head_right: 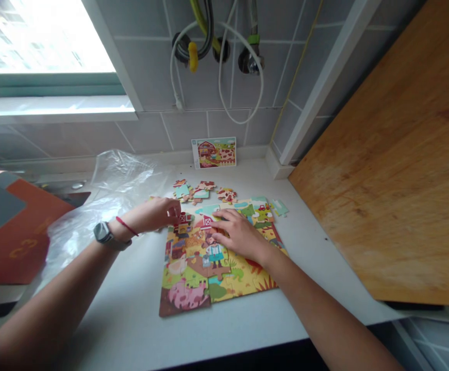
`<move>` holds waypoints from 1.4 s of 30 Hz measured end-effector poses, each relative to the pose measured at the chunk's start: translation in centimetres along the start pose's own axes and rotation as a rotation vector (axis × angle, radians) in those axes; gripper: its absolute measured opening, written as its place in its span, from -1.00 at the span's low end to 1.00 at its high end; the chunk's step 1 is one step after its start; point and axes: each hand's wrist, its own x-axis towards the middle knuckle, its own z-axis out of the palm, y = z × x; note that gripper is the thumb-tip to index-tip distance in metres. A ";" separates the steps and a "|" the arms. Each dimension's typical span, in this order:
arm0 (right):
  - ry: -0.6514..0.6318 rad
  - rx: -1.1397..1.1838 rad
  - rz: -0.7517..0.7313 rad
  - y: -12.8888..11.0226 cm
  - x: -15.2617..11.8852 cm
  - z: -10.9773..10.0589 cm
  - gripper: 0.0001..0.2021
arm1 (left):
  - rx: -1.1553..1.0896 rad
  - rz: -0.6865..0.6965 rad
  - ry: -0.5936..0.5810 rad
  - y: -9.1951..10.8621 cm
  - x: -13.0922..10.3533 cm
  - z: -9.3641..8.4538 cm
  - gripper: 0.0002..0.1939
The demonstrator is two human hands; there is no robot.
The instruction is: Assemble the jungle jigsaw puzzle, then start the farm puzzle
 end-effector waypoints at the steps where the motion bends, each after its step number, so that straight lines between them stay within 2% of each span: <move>1: 0.000 -0.002 -0.001 0.0 0.0 0.0 -0.74 | 0.003 0.000 -0.005 -0.1 0.0 0.0 -0.85; 7: -0.005 0.008 -0.002 0.0 0.0 -0.1 -0.74 | 0.005 0.032 0.003 -1.3 0.3 0.1 -0.84; 11: -0.002 0.015 -0.002 0.2 -0.1 0.1 -0.73 | -0.030 0.093 -0.003 -2.1 0.1 -0.5 -0.84; 14: 0.007 0.015 -0.003 0.3 -0.1 0.2 -0.74 | -0.103 0.110 -0.067 -2.2 -0.3 -0.9 -0.83; 17: 0.007 0.014 -0.002 0.2 -0.1 0.1 -0.74 | -0.141 0.034 -0.135 -2.0 -0.5 -0.9 -0.82; 19: 0.006 0.019 -0.004 0.1 0.0 0.1 -0.74 | -0.119 0.008 -0.130 -1.9 -0.5 -0.8 -0.85; 23: 0.011 0.028 -0.013 0.2 -0.1 0.1 -0.74 | -0.030 0.041 -0.117 -1.9 -0.4 -0.7 -0.90; 27: 0.015 0.026 -0.017 0.3 -0.1 0.2 -0.74 | 0.040 0.028 -0.110 -1.7 -0.5 -1.2 -0.90; 30: 0.021 0.028 -0.022 0.3 0.0 0.2 -0.74 | 0.024 0.004 -0.021 -1.0 -1.3 -1.3 -0.84; 32: 0.026 0.024 -0.018 0.3 0.0 0.2 -0.74 | -0.014 0.067 0.105 -0.3 -2.5 -0.7 -0.81; 33: 0.028 0.023 -0.015 0.2 0.0 0.2 -0.75 | -0.041 0.139 0.189 0.0 -3.3 0.0 -0.83; 36: 0.035 0.035 -0.012 0.2 -0.1 0.2 -0.76 | -0.165 0.390 0.576 0.2 -6.0 3.1 -0.84; 37: 0.035 0.039 -0.015 0.3 -0.1 0.2 -0.76 | -0.179 0.462 0.655 0.0 -6.8 4.2 -0.86; 39: 0.031 0.037 -0.016 0.3 -0.1 0.3 -0.76 | -0.157 0.521 0.720 -1.0 -8.0 6.3 -0.84; 42: 0.028 0.032 -0.004 0.4 -0.2 0.3 -0.76 | -0.189 0.483 0.736 -2.7 -8.5 8.2 -0.82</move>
